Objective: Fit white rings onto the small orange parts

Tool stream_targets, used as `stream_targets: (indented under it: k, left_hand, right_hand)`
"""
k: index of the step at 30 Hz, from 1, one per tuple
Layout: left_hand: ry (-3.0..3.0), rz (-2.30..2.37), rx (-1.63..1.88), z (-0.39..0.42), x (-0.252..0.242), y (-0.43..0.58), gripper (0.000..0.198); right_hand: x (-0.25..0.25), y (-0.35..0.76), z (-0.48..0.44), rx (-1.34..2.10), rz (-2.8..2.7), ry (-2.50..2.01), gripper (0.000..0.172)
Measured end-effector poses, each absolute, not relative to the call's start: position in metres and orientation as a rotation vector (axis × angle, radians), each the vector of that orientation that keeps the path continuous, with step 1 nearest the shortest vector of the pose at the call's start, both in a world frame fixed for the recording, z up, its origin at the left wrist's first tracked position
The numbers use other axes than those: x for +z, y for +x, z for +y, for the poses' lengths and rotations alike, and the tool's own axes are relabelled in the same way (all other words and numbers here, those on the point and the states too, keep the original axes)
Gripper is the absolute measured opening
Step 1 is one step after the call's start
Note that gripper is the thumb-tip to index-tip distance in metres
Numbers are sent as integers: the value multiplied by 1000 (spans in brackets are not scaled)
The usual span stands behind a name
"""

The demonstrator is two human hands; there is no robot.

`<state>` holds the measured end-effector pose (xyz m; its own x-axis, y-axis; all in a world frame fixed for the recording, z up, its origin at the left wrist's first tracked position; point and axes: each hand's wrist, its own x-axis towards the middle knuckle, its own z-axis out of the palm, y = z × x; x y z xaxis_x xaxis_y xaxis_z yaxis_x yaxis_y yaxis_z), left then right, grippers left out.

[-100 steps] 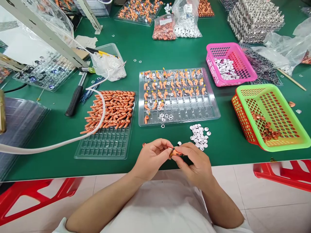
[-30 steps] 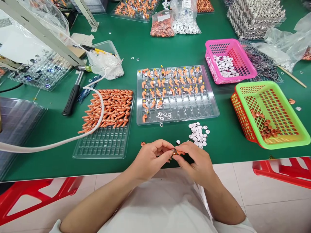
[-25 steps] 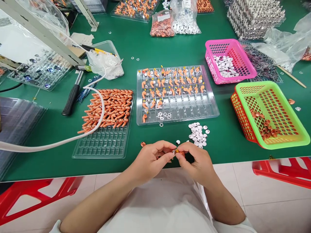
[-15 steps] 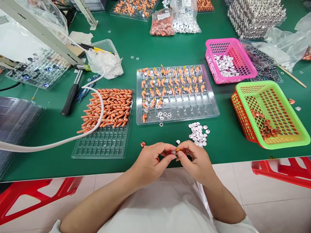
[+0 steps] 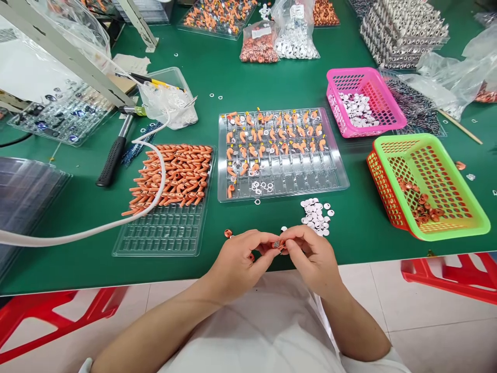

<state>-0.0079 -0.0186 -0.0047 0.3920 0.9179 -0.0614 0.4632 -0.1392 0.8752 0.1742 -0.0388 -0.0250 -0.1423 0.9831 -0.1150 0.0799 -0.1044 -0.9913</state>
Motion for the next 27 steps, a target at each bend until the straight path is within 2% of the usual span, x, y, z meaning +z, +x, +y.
stream_targets:
  k: [3,7,13,19,27]
  left_hand:
    - [1777,1205,647,-19,-5,-8,14]
    - [1825,1202,666,-19,-4,-9,12]
    - [2102,1060,766,-20,-11,-11,18]
    - [2315,971,841,-22,-19,-11,24]
    - [2344,1017,821,-18,-17,-10,23]
  right_hand:
    - [-25,175,-39,1399,-1358,-1244,16]
    - [-23,178,-37,1518,-1352,-1253,4]
    - [-15,182,-28,1692,-1312,-1295,5]
    - [-10,183,-22,1653,-1438,-1385,6]
    - [-13,177,-22,1659,-1306,-1379,8]
